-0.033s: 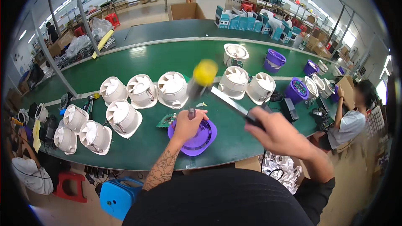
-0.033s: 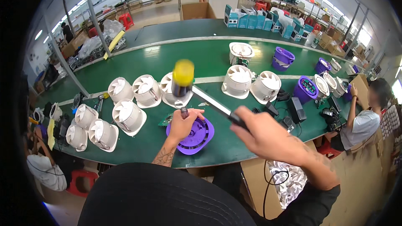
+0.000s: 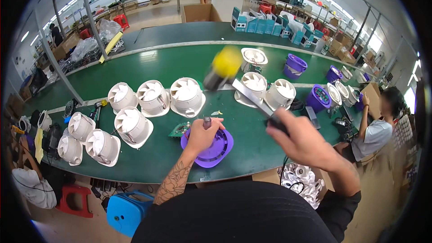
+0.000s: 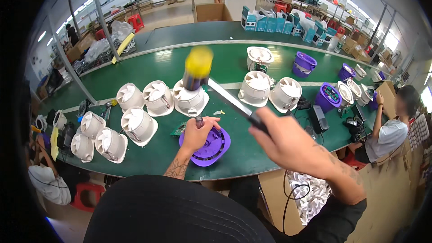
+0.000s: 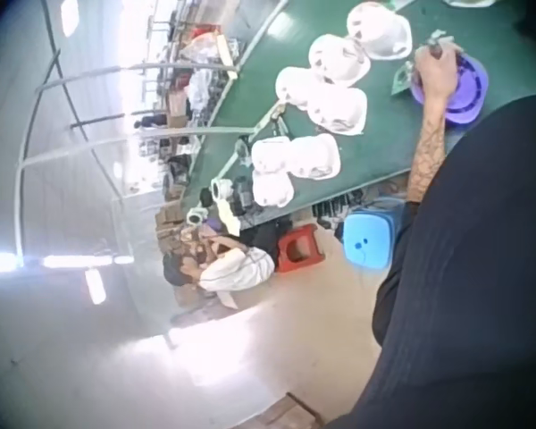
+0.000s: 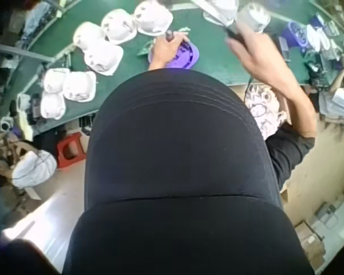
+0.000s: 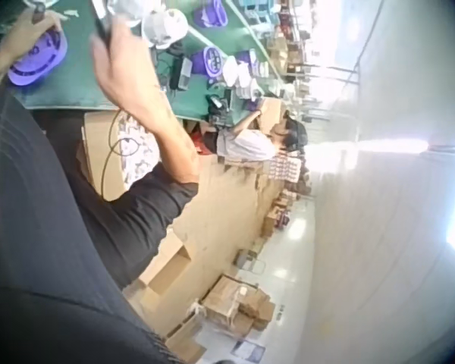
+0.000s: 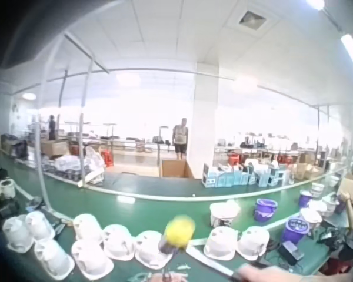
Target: The person assembles small electronic devices on a factory assembly line. They use a hammer and a metal rod to secure components inside white and purple plastic housings, then place the finished units on the table.
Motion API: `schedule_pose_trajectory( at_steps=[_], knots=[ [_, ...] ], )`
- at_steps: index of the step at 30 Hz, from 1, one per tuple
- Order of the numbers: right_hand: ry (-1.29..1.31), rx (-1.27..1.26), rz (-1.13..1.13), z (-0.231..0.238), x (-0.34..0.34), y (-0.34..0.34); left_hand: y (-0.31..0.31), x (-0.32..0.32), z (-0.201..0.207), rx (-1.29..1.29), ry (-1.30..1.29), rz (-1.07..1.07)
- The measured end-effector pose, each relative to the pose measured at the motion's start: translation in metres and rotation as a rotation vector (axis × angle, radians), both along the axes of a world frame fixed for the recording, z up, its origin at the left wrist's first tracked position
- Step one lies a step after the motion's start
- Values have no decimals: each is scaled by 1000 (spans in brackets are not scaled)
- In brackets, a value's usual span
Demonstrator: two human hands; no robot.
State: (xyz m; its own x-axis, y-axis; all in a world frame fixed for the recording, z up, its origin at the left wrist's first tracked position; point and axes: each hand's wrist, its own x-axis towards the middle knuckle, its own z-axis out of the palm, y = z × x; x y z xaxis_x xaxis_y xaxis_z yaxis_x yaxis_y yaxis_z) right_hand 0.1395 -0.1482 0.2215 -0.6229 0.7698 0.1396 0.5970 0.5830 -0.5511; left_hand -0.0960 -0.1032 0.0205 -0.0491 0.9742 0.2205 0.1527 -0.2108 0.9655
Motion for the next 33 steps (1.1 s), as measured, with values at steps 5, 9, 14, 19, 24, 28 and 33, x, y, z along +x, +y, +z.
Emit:
schedule_pose_trajectory(
  at_steps=[5,9,14,19,24,28,33],
  knots=[
    [-226,-12,-80,-28,1,-7,-10,9,-1,44,-130,-73],
    [-172,46,-137,6,-3,-9,-11,-5,-7,159,28,-77],
    [-371,-69,-60,-21,-4,-23,-12,11,6,65,98,-116],
    [-13,78,-303,26,-11,-36,-13,-12,-8,133,149,-78],
    [-379,-73,-71,-10,-13,-29,-10,4,-1,-29,-68,-132],
    [-217,0,-129,34,-24,-42,-13,-10,-9,147,175,-59],
    [-349,33,-45,-2,-14,-34,-8,-5,-11,24,96,-88]
  ],
)
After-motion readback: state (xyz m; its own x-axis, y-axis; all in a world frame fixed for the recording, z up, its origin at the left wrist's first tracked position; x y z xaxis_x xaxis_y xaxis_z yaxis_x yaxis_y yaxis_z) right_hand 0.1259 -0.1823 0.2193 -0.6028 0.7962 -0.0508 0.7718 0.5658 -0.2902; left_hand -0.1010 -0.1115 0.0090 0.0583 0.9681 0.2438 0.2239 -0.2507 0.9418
